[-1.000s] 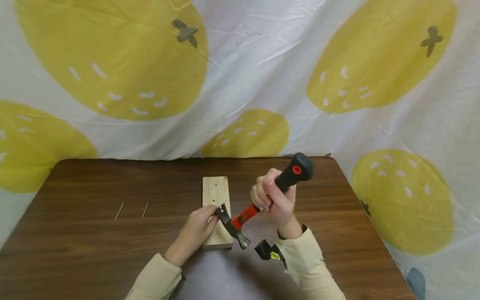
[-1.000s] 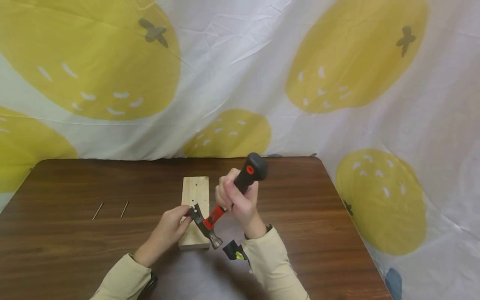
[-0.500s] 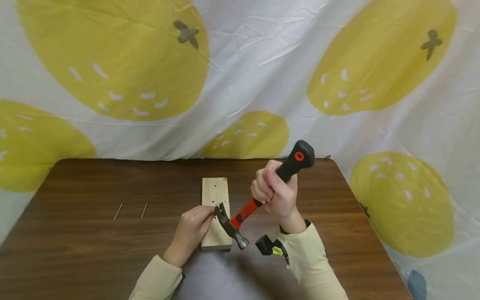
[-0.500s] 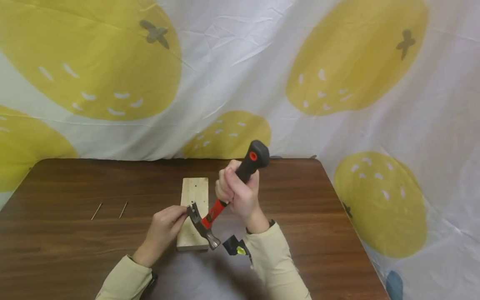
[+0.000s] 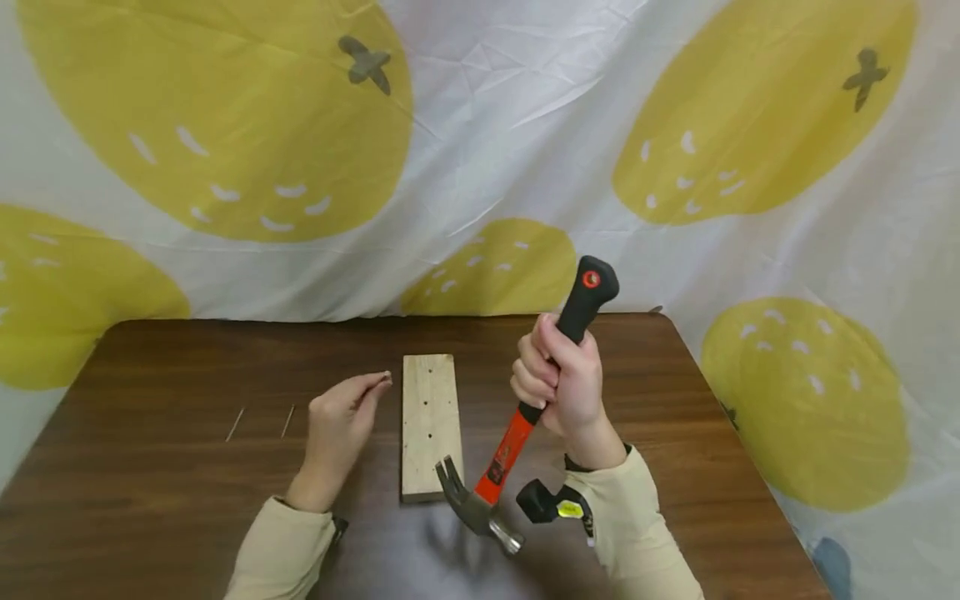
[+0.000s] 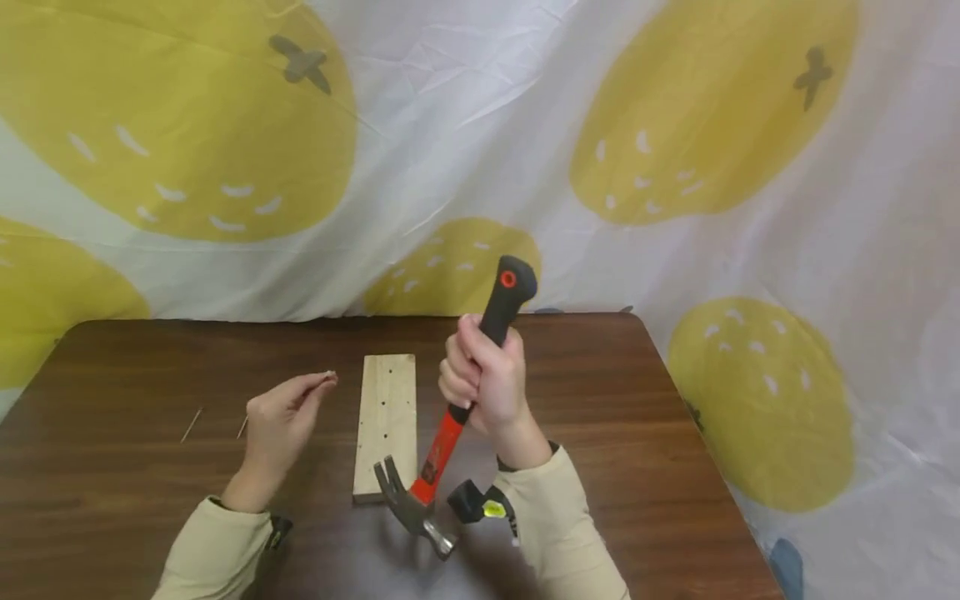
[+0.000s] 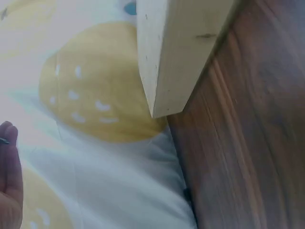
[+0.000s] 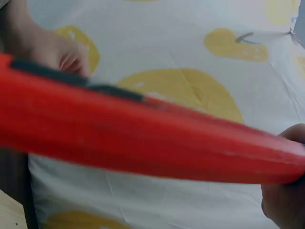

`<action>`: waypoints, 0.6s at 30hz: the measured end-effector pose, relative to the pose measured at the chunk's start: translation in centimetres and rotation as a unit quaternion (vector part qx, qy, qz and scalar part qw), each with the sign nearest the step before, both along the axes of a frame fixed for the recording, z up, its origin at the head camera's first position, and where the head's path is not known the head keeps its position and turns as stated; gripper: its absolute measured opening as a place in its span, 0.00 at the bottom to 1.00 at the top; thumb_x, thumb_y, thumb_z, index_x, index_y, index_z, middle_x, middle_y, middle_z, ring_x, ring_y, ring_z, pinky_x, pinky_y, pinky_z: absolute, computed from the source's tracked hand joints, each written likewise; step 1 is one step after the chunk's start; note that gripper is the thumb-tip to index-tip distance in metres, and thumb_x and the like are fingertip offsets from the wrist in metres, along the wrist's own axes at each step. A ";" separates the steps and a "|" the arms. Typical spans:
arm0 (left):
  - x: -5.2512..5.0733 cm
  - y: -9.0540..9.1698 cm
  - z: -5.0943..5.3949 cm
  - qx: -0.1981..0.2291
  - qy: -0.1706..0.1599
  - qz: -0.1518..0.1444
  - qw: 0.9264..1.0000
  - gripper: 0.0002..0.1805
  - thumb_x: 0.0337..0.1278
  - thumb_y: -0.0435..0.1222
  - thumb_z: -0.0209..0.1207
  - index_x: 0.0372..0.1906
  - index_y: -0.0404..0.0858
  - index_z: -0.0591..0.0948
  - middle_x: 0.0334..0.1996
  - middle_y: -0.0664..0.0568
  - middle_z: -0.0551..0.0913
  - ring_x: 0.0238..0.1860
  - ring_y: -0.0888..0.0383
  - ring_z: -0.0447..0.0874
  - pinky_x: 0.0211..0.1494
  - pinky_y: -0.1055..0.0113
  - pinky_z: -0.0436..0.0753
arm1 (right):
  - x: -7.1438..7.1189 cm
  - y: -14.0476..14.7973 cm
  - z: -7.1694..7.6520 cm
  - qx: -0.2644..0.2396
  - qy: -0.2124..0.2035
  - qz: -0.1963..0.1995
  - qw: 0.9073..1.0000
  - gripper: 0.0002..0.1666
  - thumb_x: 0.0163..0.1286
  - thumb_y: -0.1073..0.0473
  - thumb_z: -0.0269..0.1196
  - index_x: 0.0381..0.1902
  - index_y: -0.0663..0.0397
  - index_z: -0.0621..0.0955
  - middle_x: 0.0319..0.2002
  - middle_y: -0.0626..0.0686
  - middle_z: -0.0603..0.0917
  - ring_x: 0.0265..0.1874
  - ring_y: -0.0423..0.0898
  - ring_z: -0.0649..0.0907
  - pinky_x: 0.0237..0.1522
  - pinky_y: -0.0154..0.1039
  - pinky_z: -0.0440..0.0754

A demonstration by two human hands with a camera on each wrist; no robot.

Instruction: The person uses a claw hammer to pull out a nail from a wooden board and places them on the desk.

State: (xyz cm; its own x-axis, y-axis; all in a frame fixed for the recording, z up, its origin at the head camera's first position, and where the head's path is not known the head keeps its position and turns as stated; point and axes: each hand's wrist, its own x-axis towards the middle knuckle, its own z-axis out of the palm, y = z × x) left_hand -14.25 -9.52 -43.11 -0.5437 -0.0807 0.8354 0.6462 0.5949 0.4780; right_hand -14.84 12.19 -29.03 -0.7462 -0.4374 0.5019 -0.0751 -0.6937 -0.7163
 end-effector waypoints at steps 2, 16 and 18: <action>-0.1 -1.0 0.2 -0.020 -0.021 0.008 1.000 0.06 0.37 0.22 0.66 0.28 0.29 0.83 0.27 0.43 0.85 0.25 0.55 0.84 0.26 0.69 0.80 | 0.1 0.5 -0.2 -0.015 0.014 0.002 1.000 0.22 0.73 0.61 0.41 0.16 0.57 0.60 0.09 0.47 0.51 0.04 0.38 0.51 0.04 0.29 0.47; -1.6 -5.0 -4.5 -0.066 -0.435 0.123 0.890 0.10 0.49 0.36 0.63 0.33 0.33 0.85 0.36 0.38 0.83 0.39 0.38 0.80 0.37 0.44 0.77 | -2.8 3.5 -3.0 -0.006 0.056 0.091 0.994 0.19 0.72 0.63 0.41 0.19 0.60 0.59 0.09 0.49 0.51 0.04 0.39 0.52 0.05 0.30 0.48; -1.9 -5.2 -4.9 -0.068 -0.462 0.125 0.875 0.10 0.47 0.38 0.64 0.31 0.34 0.85 0.35 0.39 0.84 0.37 0.38 0.81 0.35 0.45 0.77 | -3.0 4.0 -3.9 0.006 0.051 0.107 0.993 0.19 0.72 0.63 0.41 0.19 0.59 0.59 0.09 0.49 0.52 0.04 0.39 0.52 0.05 0.30 0.48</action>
